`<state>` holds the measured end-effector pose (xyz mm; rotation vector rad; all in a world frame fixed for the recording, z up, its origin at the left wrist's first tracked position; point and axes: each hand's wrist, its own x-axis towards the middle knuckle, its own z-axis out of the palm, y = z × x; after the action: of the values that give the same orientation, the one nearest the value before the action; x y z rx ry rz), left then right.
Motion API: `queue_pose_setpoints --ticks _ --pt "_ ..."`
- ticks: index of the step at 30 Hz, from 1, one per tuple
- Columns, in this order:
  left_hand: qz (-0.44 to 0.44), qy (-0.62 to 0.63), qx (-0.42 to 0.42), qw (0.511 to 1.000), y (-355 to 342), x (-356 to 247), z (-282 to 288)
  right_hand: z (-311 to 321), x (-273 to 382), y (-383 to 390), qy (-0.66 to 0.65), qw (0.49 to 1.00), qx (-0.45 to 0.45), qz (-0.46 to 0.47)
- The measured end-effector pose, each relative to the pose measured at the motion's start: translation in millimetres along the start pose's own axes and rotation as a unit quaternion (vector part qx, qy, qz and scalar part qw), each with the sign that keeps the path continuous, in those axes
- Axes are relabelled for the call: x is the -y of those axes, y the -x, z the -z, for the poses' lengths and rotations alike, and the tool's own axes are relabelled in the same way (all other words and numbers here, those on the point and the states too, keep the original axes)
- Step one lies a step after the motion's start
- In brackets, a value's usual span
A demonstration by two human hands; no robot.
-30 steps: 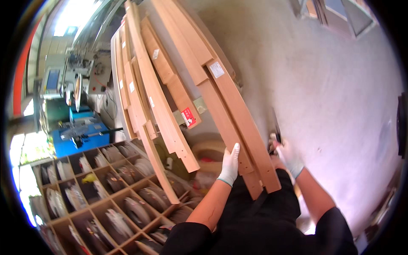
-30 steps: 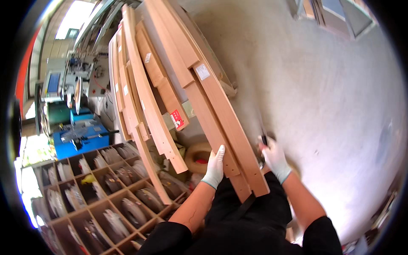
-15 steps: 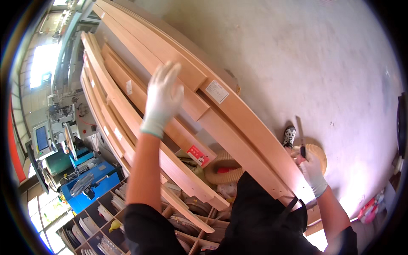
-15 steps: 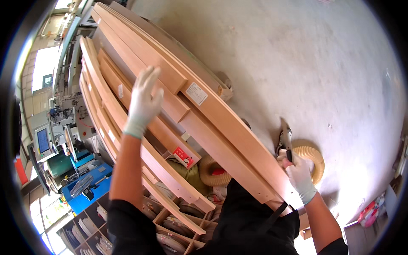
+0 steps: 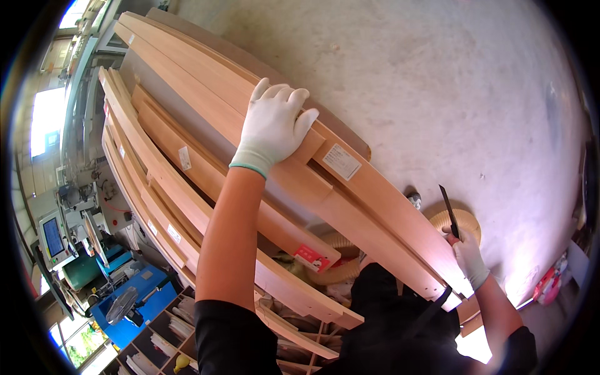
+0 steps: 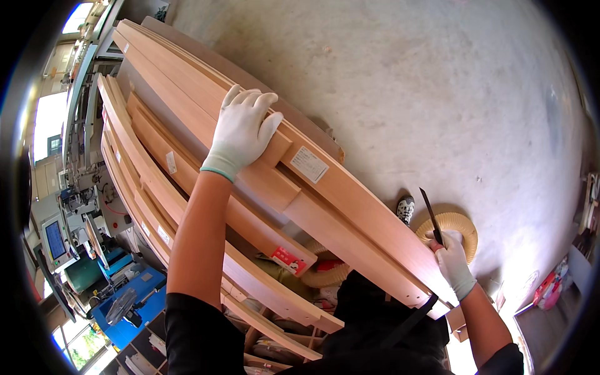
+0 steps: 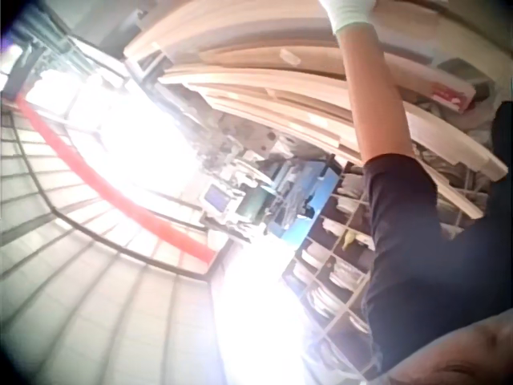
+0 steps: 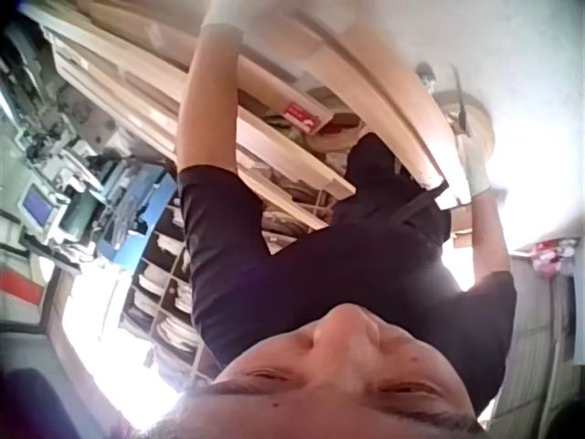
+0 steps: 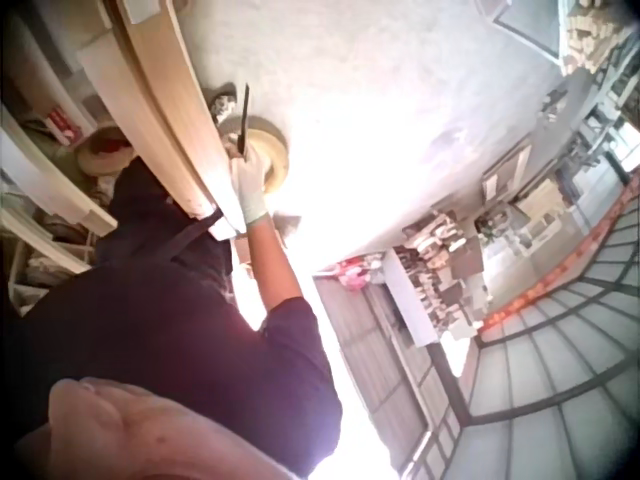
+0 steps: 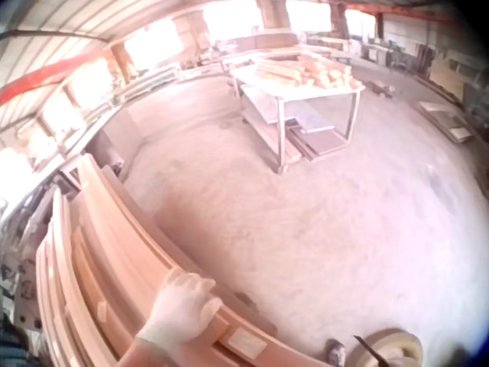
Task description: The person picks up a wooden board and moves it near a large machine, then uses a hand tool to scrape the edges of a wooden component.
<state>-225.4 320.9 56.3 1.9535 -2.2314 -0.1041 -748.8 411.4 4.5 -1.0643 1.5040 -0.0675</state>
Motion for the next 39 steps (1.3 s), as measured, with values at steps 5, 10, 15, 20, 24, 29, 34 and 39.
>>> queue_pose_setpoints --ticks 5,10,15,20,24,29,34,39 --pt "0.036 0.017 0.068 0.997 -15 0 4 4 -2 3 0.039 0.999 0.004 0.015" --pt "-0.108 0.142 0.046 0.983 9 -1 17 -7 20 11 0.045 0.998 -0.014 -0.029" --pt "-0.09 0.08 0.175 0.977 20 -20 40 -3 14 12 0.085 0.996 -0.031 0.022" --pt "-0.133 0.074 0.171 0.973 15 -13 39 -2 20 11 0.098 0.995 -0.021 0.021" --pt "-0.201 0.03 0.124 0.971 3 -10 32 1 24 11 0.093 0.996 -0.004 0.008" --pt "-0.228 0.042 0.117 0.966 -1 -34 15 -4 33 13 0.044 0.998 -0.003 -0.033" --pt "-0.283 0.178 0.124 0.934 -3 -76 5 -4 23 13 0.11 0.991 -0.024 0.075" --pt "-0.092 0.037 0.076 0.992 -10 0 9 -11 95 14 0.206 0.959 -0.103 0.163"
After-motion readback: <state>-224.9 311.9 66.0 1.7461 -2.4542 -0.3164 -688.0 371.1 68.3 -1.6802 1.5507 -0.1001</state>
